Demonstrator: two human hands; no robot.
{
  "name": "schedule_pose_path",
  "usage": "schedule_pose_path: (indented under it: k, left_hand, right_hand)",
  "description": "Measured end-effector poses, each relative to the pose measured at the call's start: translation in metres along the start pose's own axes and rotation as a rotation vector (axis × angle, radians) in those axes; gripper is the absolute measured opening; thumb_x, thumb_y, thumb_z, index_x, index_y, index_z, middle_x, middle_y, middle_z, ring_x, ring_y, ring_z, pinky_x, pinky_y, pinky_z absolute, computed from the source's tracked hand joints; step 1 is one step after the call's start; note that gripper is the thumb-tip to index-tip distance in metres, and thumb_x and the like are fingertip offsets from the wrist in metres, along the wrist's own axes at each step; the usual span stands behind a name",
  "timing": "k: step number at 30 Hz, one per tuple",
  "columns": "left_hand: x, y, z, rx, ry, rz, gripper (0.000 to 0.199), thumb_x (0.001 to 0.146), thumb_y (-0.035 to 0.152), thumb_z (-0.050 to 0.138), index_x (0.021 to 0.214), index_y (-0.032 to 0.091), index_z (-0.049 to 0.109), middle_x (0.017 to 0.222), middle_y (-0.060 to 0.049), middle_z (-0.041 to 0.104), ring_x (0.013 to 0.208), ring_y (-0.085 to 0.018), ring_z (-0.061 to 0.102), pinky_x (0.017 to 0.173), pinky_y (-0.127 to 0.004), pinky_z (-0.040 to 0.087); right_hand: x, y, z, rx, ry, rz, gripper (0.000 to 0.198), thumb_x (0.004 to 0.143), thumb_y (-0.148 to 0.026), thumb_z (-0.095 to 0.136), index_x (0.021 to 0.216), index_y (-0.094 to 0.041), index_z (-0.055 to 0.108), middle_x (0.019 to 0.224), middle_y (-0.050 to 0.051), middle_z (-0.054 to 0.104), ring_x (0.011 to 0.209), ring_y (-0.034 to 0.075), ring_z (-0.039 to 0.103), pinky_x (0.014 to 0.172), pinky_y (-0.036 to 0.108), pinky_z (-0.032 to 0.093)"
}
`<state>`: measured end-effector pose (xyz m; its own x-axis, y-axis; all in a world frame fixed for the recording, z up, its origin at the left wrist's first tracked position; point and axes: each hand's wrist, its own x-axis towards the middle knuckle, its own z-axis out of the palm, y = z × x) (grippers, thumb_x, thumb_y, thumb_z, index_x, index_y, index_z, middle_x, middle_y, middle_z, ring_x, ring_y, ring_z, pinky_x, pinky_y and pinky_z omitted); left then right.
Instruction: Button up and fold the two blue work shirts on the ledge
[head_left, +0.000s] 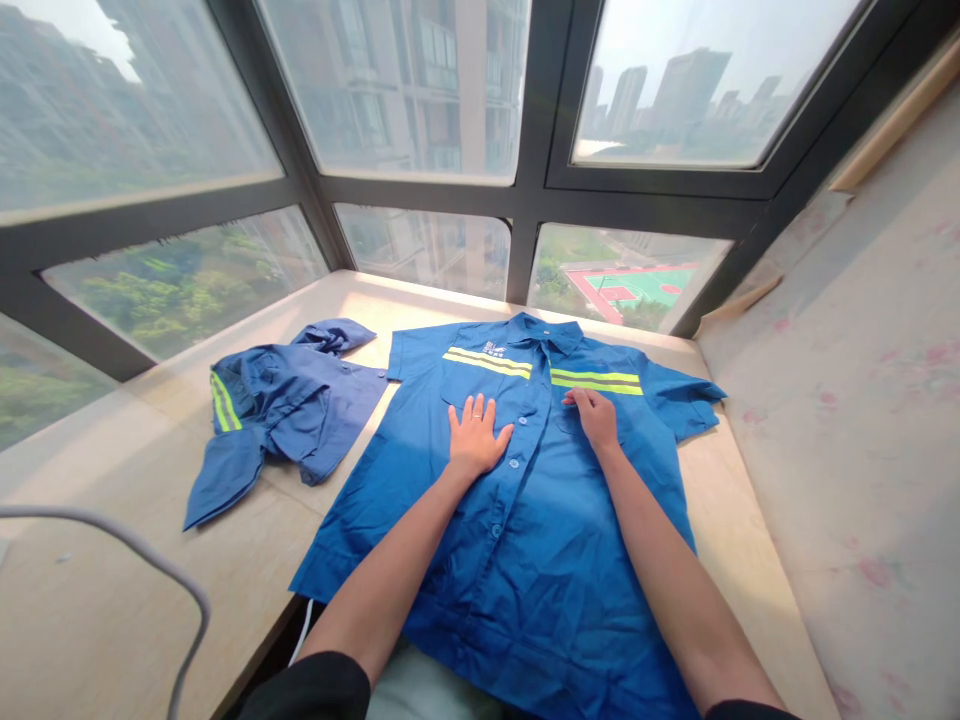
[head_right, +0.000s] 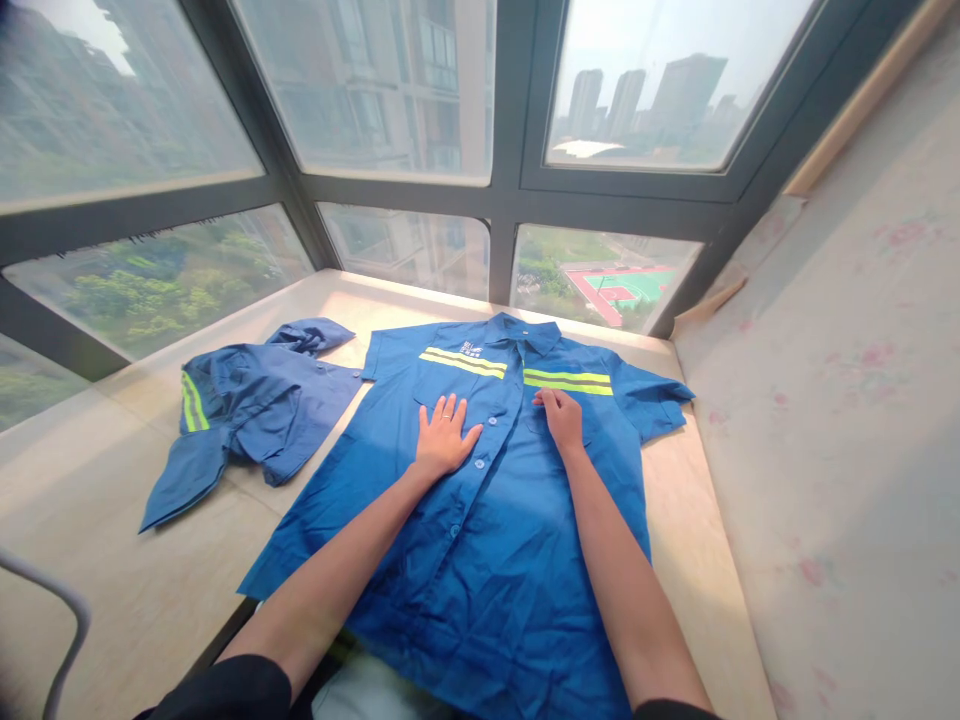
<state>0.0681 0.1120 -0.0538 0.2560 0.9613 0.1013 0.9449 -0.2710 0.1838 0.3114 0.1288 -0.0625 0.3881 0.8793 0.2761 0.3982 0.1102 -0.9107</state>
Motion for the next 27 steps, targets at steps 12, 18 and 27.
schedule_pose_path:
  k: [12,18,27]
  left_hand:
    - [0.0004,-0.0009,0.0019,-0.013,0.018,-0.006,0.070,0.096,0.060,0.030,0.152,0.019,0.039,0.160,-0.013,0.032,0.150,-0.031,0.022,0.120,-0.059,0.008]
    - [-0.0001,0.0001,-0.0003,-0.016,0.022,-0.004,0.069,0.096,0.058,0.031,0.151,0.018,0.040,0.159,-0.014,0.034,0.149,-0.032,0.023,0.120,-0.059,0.009]
    - [-0.0005,0.0013,-0.0009,-0.024,0.033,0.000,0.069,0.096,0.058,0.031,0.150,0.015,0.041,0.158,-0.015,0.035,0.149,-0.032,0.024,0.120,-0.060,0.009]
  right_hand:
    - [-0.0053,-0.0051,-0.0014,0.000,-0.022,-0.002,0.040,0.087,-0.052,0.052,0.076,-0.019,0.073,0.075,0.007,0.075,0.083,0.026,0.069,0.085,0.038,0.050]
    - [-0.0031,-0.0021,-0.0025,0.039,0.004,0.038,0.038,0.086,-0.051,0.053,0.076,-0.019,0.072,0.072,0.006,0.074,0.080,0.025,0.068,0.083,0.037,0.050]
    - [-0.0017,-0.0002,-0.0030,0.039,0.027,0.034,0.041,0.084,-0.054,0.055,0.074,-0.018,0.072,0.069,0.006,0.073,0.076,0.025,0.068,0.080,0.036,0.050]
